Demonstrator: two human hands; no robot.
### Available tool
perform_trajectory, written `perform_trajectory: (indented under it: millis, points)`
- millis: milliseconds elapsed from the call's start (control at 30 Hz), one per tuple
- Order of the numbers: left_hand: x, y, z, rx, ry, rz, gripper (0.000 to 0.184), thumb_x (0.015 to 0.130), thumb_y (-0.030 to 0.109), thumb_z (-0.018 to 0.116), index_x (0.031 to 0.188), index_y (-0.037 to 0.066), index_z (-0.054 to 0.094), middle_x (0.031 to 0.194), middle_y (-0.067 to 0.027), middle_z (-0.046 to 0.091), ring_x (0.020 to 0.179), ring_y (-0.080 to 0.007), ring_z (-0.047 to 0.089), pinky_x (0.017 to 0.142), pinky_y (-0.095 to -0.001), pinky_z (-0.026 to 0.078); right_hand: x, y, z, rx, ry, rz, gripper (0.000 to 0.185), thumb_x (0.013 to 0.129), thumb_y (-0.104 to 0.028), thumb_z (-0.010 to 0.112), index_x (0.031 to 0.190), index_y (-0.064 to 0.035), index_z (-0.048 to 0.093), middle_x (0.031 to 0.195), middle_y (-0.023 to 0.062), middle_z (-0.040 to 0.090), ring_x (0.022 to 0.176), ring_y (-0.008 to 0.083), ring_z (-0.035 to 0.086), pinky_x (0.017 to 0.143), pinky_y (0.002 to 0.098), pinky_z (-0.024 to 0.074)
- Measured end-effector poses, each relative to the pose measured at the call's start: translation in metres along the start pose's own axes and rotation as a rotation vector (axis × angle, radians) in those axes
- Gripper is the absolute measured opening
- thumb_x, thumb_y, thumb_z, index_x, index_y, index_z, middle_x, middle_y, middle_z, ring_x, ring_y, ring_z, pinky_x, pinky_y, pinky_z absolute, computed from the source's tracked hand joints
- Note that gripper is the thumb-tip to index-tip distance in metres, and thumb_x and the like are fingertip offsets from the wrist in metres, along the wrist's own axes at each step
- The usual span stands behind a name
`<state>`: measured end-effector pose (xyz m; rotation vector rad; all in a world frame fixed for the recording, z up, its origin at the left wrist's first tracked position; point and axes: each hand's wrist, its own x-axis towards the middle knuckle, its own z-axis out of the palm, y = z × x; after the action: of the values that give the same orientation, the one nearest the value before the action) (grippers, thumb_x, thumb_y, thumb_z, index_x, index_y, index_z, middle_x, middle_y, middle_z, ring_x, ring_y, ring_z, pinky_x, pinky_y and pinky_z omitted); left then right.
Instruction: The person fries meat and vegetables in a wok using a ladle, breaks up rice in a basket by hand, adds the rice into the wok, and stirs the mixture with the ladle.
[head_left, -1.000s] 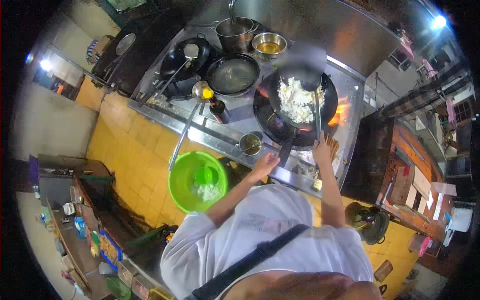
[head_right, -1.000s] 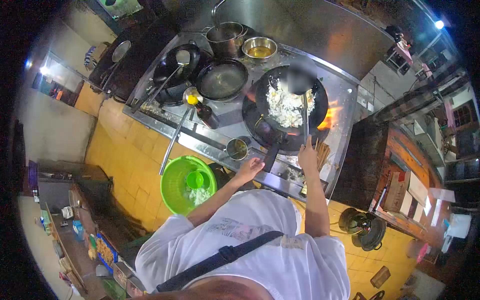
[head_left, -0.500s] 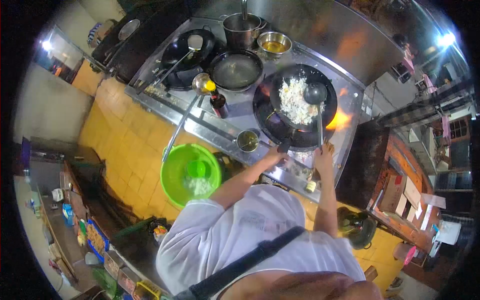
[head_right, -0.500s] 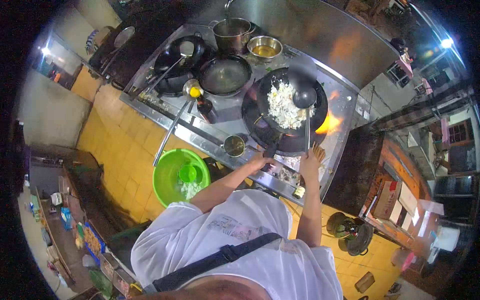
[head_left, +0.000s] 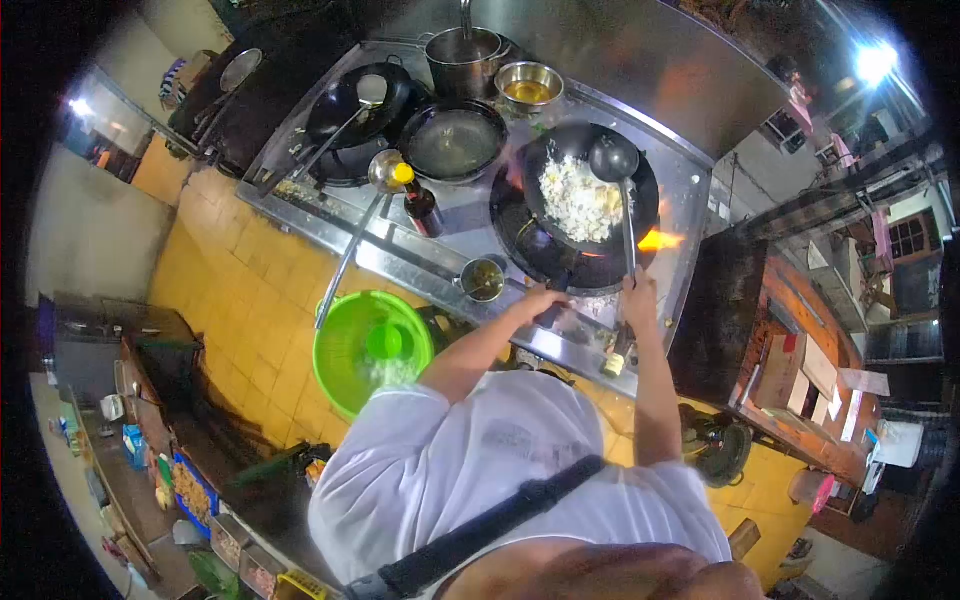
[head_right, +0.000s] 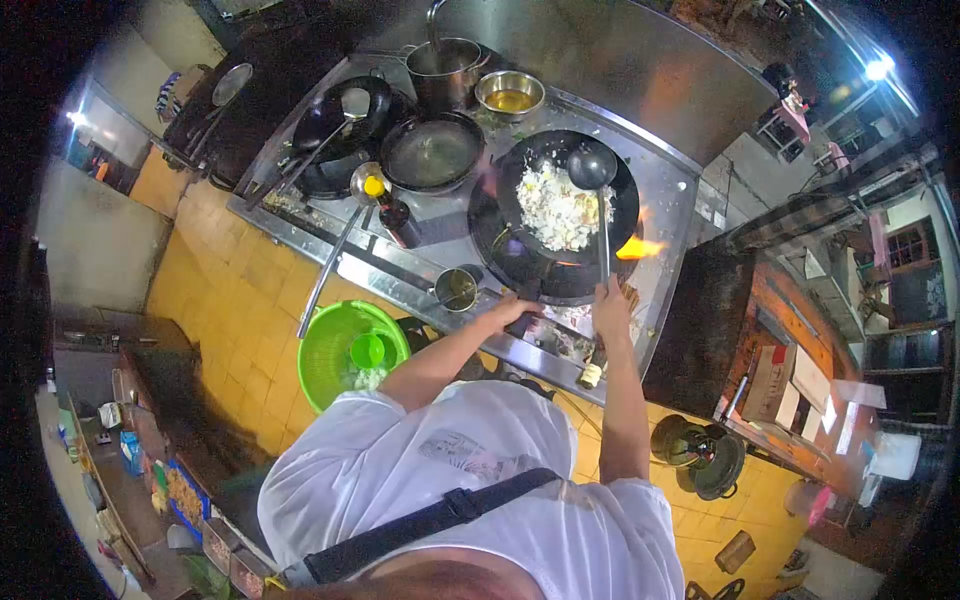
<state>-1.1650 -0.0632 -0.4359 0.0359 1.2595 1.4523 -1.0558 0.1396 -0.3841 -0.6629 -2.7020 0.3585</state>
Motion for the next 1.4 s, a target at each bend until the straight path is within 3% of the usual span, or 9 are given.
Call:
perform_trajectory:
  millis: [33,133,200,333,567,667,900,967,1400]
  points:
    - [-0.009,0.006,0.008,-0.147,-0.006,0.044,0.016,0.077,0.02,0.062,0.083,0.005,0.063,0.071,-0.0053,0.063,0.057,-0.0158,0.058,0.049,-0.0298,0.046,-0.009,0.013,0.015,-0.17,0.26,-0.174,0.042,0.085,-0.024,0.048,0.121,-0.0013,0.044,0.08,0.0262,0.059,0.074,0.0392,0.058,0.066,0.0458,0.0452]
    - [-0.031,0.022,0.043,-0.131,0.145,-0.002,0.013,0.077,0.015,0.062,0.083,0.003,0.06,0.069,-0.0068,0.061,0.053,-0.0166,0.056,0.047,-0.0307,0.046,-0.004,-0.075,-0.133,0.339,-0.633,0.46,0.042,0.084,-0.02,0.049,0.122,-0.0031,0.044,0.072,0.0231,0.06,0.065,0.0355,0.058,0.061,0.044,0.046]
    - [-0.071,0.054,0.09,-0.281,0.241,-0.017,0.011,0.078,0.011,0.06,0.076,0.0,0.057,0.066,-0.0078,0.059,0.051,-0.0158,0.054,0.047,-0.0291,0.045,-0.001,-0.067,-0.168,0.265,-0.734,0.372,0.043,0.084,-0.019,0.05,0.125,-0.0077,0.043,0.068,0.0227,0.059,0.062,0.0351,0.059,0.061,0.0429,0.0469]
    - [-0.142,0.115,0.111,-0.635,-0.266,-0.178,0.014,0.08,0.012,0.057,0.071,0.002,0.053,0.06,-0.0053,0.054,0.052,-0.0144,0.052,0.052,-0.0278,0.045,-0.021,-0.092,-0.241,-0.066,-0.644,0.059,0.047,0.08,-0.017,0.053,0.126,-0.0123,0.044,0.08,0.0227,0.06,0.076,0.0375,0.059,0.071,0.0442,0.047]
    - [-0.124,0.055,0.079,-0.109,0.201,-0.088,0.017,0.083,0.017,0.054,0.071,0.006,0.051,0.06,-0.0024,0.051,0.053,-0.0133,0.052,0.049,-0.0258,0.045,-0.052,-0.084,-0.217,-0.181,-0.507,-0.049,0.059,0.07,-0.001,0.052,0.127,-0.0134,0.042,0.074,0.0247,0.058,0.074,0.0394,0.058,0.069,0.0485,0.0457]
    - [-0.167,0.067,0.107,-0.272,-0.074,-0.261,0.016,0.081,0.019,0.057,0.07,0.007,0.054,0.06,-0.0047,0.053,0.051,-0.0136,0.052,0.048,-0.0271,0.045,-0.061,-0.078,-0.199,-0.168,-0.491,-0.032,0.059,0.07,0.0,0.051,0.127,-0.0141,0.042,0.076,0.0243,0.058,0.073,0.039,0.058,0.067,0.0464,0.0474]
    - [-0.1,0.046,0.066,-0.1,0.234,-0.235,0.014,0.082,0.017,0.055,0.071,0.007,0.054,0.061,-0.0032,0.054,0.05,-0.0136,0.053,0.048,-0.0295,0.045,-0.074,-0.082,-0.172,-0.253,-0.493,0.073,0.057,0.074,0.0,0.048,0.129,-0.0139,0.041,0.075,0.0225,0.058,0.071,0.0369,0.06,0.064,0.0433,0.0497]
    - [-0.166,0.057,0.104,-0.295,-0.112,-0.212,0.012,0.082,0.014,0.055,0.073,0.006,0.053,0.061,-0.003,0.053,0.05,-0.0139,0.052,0.048,-0.0288,0.045,-0.068,-0.078,-0.176,-0.216,-0.52,0.094,0.057,0.075,0.0,0.047,0.129,-0.0138,0.04,0.075,0.0216,0.058,0.071,0.0365,0.06,0.064,0.0433,0.0499]
    - [-0.156,0.062,0.078,-0.171,-0.05,-0.146,0.016,0.08,0.012,0.058,0.084,0.003,0.046,0.064,-0.0053,0.051,0.048,-0.0146,0.05,0.043,-0.028,0.044,-0.063,-0.07,-0.213,-0.102,-0.369,0.16,0.053,0.079,-0.009,0.051,0.13,-0.0191,0.039,0.076,0.0214,0.057,0.073,0.0381,0.059,0.064,0.0451,0.0461]
